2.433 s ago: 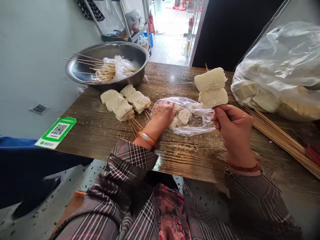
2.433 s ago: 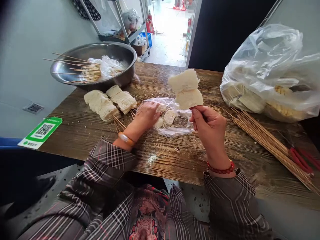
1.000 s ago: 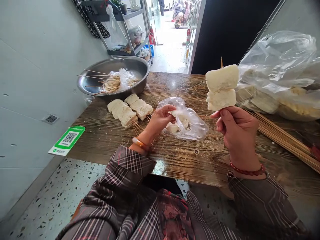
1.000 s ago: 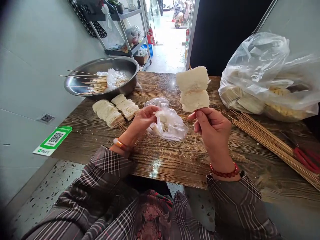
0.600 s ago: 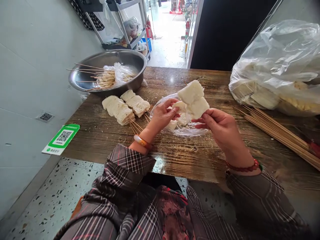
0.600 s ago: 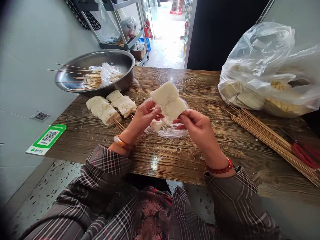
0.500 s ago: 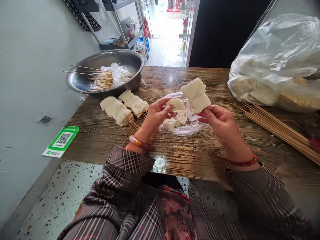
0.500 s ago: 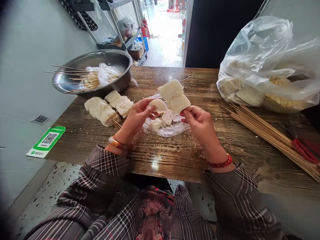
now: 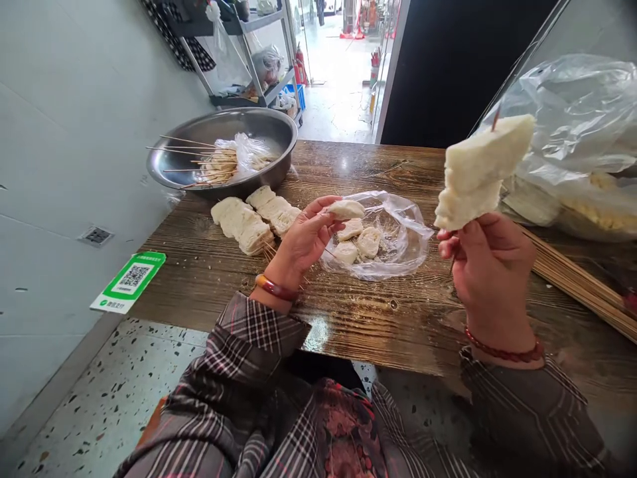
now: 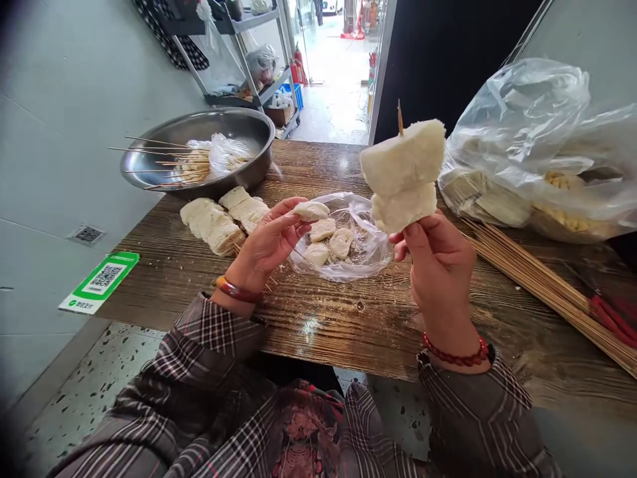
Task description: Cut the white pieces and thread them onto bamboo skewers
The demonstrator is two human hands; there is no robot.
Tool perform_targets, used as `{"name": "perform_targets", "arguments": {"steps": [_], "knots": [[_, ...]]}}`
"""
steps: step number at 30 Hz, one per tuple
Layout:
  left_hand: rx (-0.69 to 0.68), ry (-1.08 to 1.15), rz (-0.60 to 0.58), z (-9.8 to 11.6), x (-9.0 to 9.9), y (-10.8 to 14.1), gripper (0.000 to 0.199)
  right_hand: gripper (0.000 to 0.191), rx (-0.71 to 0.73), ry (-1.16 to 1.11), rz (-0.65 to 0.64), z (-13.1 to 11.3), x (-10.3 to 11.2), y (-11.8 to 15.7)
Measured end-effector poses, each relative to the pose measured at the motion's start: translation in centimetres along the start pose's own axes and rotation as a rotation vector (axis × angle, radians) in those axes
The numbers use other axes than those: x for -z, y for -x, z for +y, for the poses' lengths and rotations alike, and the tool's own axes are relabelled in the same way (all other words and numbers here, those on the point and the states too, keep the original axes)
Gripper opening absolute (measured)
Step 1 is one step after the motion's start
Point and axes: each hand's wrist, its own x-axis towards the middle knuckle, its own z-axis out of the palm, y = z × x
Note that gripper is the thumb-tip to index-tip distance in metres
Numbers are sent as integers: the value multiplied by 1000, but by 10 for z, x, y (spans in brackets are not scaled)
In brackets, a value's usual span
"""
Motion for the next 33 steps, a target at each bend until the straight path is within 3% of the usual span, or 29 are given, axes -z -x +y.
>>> {"name": "perform_targets", "arguments": {"steps": [5, 8, 10, 15, 21, 28, 33], "knots": [[31, 47, -2, 0, -4, 3, 17, 17, -154, -37, -219, -9, 1, 13], [61, 110, -13, 0, -4, 3, 19, 16, -237, -57, -375, 1, -1, 15], [92, 147, -24, 1, -4, 2, 23, 18, -277, -45, -412, 13, -4, 13], [168, 224, -66, 4, -5, 1, 26, 24, -343, -2, -297, 33, -7, 5], [98, 92, -140, 2, -10, 6, 40, 25, -303, -6, -260, 31, -5, 2], [30, 67, -101, 2, -10, 6, 46, 29, -278, 23, -188, 31, -5, -2], [39, -16, -179, 1, -19, 7, 58, 29, -278, 25, -213, 32, -4, -5]]}}
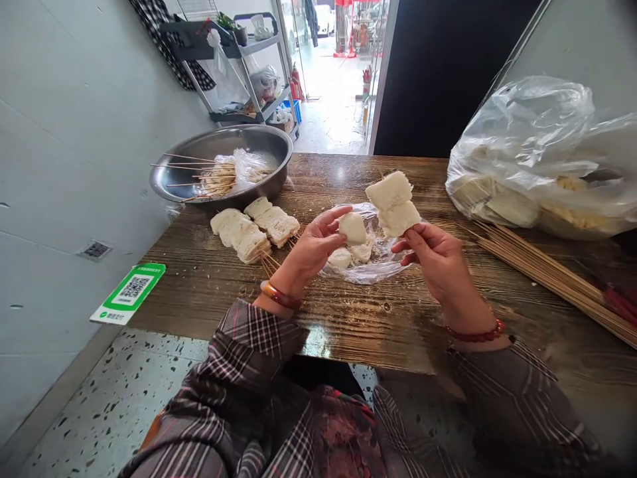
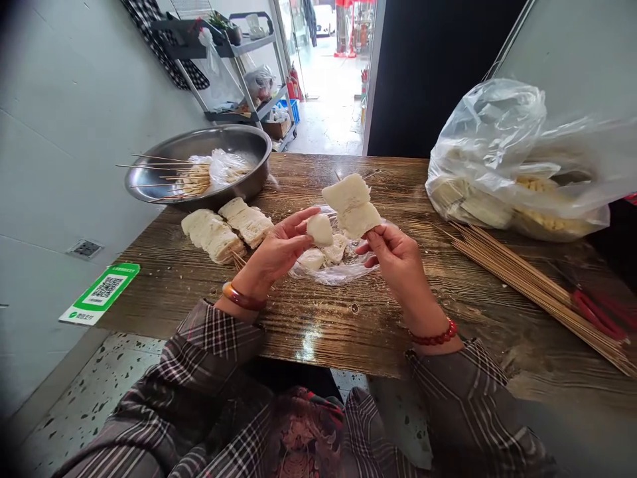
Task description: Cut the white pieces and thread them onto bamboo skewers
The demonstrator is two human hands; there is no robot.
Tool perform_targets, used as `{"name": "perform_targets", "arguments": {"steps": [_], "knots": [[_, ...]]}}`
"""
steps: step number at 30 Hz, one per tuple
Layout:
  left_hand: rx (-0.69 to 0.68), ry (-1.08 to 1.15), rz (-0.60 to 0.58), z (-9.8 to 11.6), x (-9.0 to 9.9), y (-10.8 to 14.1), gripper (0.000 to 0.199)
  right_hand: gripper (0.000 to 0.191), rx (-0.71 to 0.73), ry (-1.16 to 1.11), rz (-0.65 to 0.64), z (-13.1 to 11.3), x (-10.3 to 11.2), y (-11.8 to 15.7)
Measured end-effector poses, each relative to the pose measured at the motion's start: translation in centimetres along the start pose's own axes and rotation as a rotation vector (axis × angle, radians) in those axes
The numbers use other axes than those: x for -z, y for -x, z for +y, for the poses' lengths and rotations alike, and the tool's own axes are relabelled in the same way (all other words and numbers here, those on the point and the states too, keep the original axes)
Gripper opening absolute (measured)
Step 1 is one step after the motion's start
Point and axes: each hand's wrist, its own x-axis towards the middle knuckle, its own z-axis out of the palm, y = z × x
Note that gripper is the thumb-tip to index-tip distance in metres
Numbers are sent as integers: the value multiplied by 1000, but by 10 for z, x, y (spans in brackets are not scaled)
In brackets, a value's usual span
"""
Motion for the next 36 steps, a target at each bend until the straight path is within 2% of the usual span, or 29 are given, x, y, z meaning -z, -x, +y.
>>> {"name": "perform_targets", "arguments": {"steps": [4, 9, 10, 12, 14, 15, 18, 22, 26, 31, 36], "knots": [[-22, -130, -53, -4, -7, -10, 48, 29, 15, -9, -18, 0, 1, -1], [-13, -517, -149, -18, -21, -36, 29, 28, 25, -17, -10, 0, 3, -1], [-37, -605, -126, -21, -23, -41, 27, 29, 24, -16, -9, -1, 3, -1], [-136, -777, -8, -25, -24, -48, 22, 29, 20, -9, -3, -1, 4, -2], [-229, -887, 105, -23, -18, -49, 15, 30, 17, 5, -2, -2, 5, -2], [-251, -919, 134, -19, -13, -48, 14, 30, 18, 12, -6, -2, 5, -2], [-225, -1015, 124, -3, 7, -35, 16, 29, 26, 22, -25, -2, 5, -1], [-205, -1293, 18, 13, 23, -10, 16, 27, 26, 54, -37, -2, 4, 0], [-202, -1499, -86, 11, 21, 5, 14, 28, 21, 63, -35, -2, 4, 0], [-173, -1663, -56, 6, 14, 12, 22, 26, 24, 61, -23, -2, 5, -1], [-187, -1578, -146, 3, 18, 14, 20, 24, 25, 80, -19, 1, 6, -1]]}}
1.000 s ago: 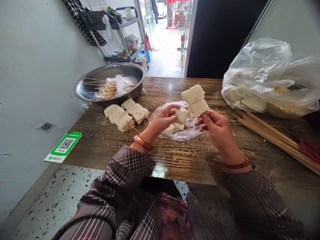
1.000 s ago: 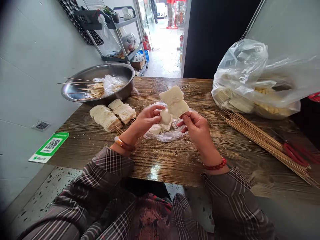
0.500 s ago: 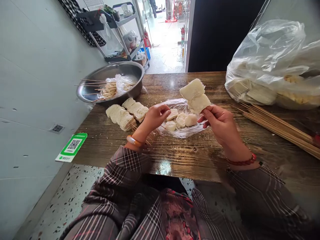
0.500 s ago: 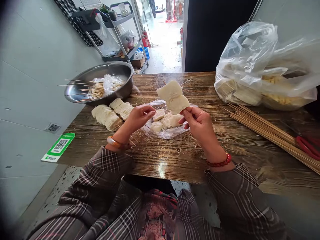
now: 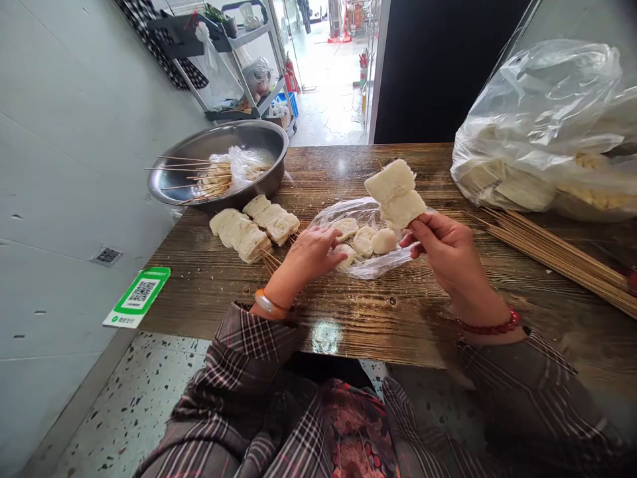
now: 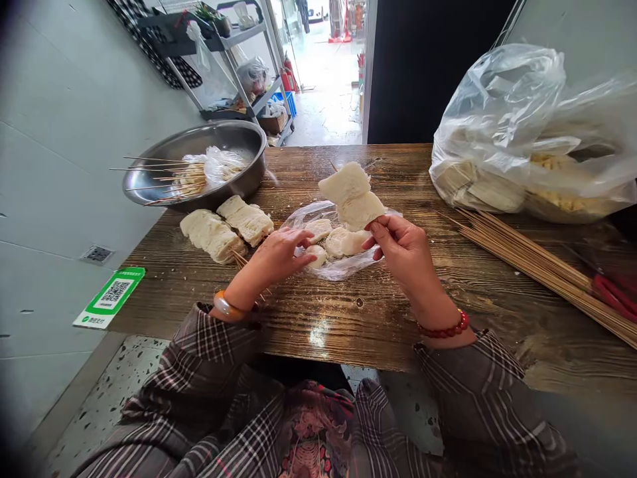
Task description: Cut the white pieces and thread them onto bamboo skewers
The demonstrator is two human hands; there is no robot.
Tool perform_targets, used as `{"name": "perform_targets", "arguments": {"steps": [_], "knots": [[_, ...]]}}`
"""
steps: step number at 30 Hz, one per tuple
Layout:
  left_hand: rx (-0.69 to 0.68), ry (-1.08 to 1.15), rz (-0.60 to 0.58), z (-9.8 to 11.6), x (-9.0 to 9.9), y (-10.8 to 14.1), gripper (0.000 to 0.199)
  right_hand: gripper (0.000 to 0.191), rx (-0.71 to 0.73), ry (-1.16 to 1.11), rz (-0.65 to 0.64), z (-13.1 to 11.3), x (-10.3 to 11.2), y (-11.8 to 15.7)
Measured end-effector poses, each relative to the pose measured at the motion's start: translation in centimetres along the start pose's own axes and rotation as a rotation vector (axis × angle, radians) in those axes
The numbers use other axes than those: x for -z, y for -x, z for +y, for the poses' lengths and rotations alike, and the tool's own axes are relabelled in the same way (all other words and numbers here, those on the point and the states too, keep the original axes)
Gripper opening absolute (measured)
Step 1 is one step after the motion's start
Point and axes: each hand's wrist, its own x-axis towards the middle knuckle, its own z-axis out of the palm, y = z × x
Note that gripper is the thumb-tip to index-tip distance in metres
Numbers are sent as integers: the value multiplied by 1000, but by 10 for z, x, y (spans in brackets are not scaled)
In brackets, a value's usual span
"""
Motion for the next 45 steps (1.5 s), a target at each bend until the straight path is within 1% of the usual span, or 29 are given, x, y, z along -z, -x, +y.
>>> {"name": "perform_targets", "arguments": {"steps": [2, 4, 7, 9, 12, 15, 18, 20, 23, 25, 26, 28, 30, 33, 36, 38, 41, 45], "knots": [[-42, 85, -1, -3, -3, 0, 29, 24, -3, -2, 11, 0, 0, 0], [-83, 173, -16, -5, -5, -1, 33, 23, -6, -2, 22, 1, 0, -1], [-101, 305, -33, -5, -6, -2, 29, 22, -10, -6, 30, 1, 0, -1], [-84, 386, -16, -3, -3, -3, 23, 21, -7, -5, 25, 1, 0, 0], [-18, 497, 95, 1, 3, -3, 13, 22, -5, 4, 16, 2, 0, 1], [81, 650, 239, 3, 8, -3, 15, 23, -9, 9, 7, 3, 0, 3], [174, 938, 353, 3, 8, -5, 21, 24, -12, 21, -3, 3, 0, 3], [217, 1153, 398, 4, 7, -5, 26, 24, -8, 34, -3, 3, 1, 3], [267, 1379, 410, 7, 8, -7, 37, 24, 20, 62, 2, 3, 1, 3], [300, 1496, 386, 10, 11, -10, 44, 24, 53, 94, 18, 2, 0, 3], [311, 1549, 364, 12, 14, -12, 43, 25, 67, 107, 28, 1, -1, 3], [321, 1644, 328, 16, 18, -16, 36, 26, 81, 109, 39, 0, -2, 4], [320, 1722, 340, 19, 21, -21, 28, 27, 71, 79, 31, -2, -3, 6], [360, 1814, 419, 21, 18, -26, 22, 30, -4, 30, -8, -4, -3, 8], [442, 1870, 449, 19, 14, -27, 19, 33, -102, 49, -107, -6, -2, 10], [461, 1893, 467, 16, 13, -26, 22, 33, -136, 101, -184, -8, -3, 11], [448, 1912, 530, 11, 16, -23, 23, 35, -144, 189, -253, -8, -6, 12], [456, 1914, 602, 9, 20, -20, 16, 35, -121, 279, -269, -2, -6, 14]]}}
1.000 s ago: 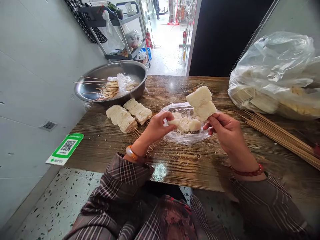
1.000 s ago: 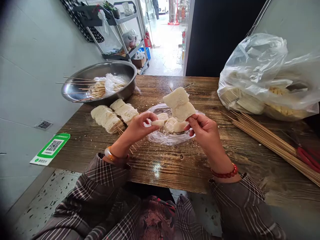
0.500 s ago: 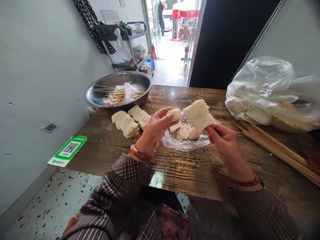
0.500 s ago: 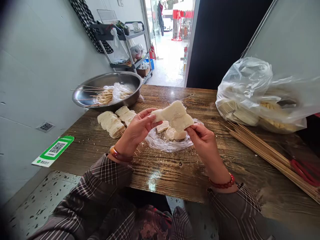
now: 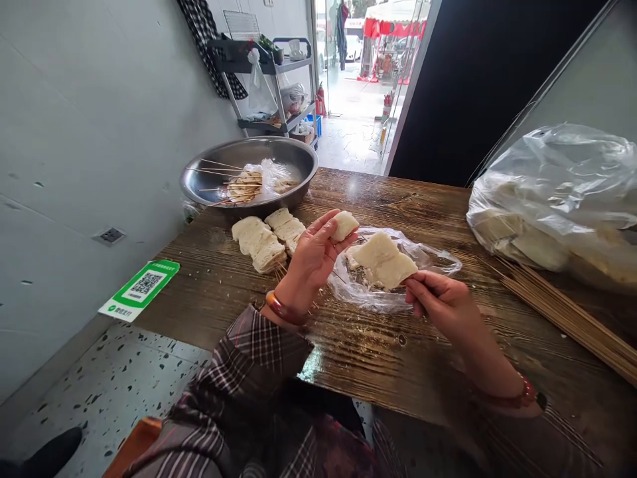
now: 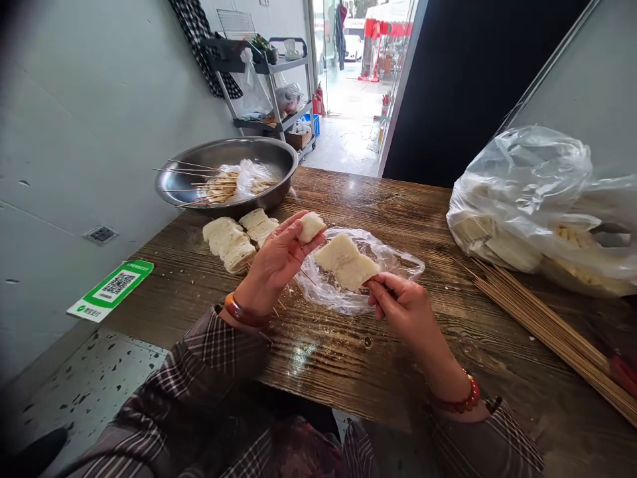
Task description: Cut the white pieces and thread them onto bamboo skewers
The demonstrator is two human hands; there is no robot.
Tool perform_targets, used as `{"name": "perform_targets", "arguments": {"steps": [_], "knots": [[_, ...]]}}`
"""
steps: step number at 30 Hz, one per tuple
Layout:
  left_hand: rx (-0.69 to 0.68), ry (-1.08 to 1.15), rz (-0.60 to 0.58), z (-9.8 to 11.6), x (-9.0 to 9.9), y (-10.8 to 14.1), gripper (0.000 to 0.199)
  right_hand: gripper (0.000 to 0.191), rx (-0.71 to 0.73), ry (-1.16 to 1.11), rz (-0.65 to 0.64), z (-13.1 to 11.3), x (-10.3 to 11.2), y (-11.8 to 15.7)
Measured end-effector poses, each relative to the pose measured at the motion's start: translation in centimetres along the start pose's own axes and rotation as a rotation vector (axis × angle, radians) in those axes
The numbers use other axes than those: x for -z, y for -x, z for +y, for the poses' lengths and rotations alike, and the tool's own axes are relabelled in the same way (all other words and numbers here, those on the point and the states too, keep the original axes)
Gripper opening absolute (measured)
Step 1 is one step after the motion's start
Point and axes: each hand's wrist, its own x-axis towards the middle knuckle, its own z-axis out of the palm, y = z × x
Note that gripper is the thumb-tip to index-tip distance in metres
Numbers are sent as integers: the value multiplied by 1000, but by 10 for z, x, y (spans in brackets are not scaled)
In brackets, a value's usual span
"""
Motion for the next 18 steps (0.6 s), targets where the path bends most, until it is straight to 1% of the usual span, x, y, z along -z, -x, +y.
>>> {"name": "perform_targets", "arguments": {"steps": [5, 11, 18], "knots": [[-19, 21, -16, -2, -1, 2, 17, 31, 7, 37, 6, 6, -1, -1], [-11, -1, -45, -7, -1, 2, 20, 32, 20, 52, 20, 5, -3, -1], [-6, 52, -39, -7, -5, 5, 16, 34, 28, 57, 20, 3, -5, -2]]}}
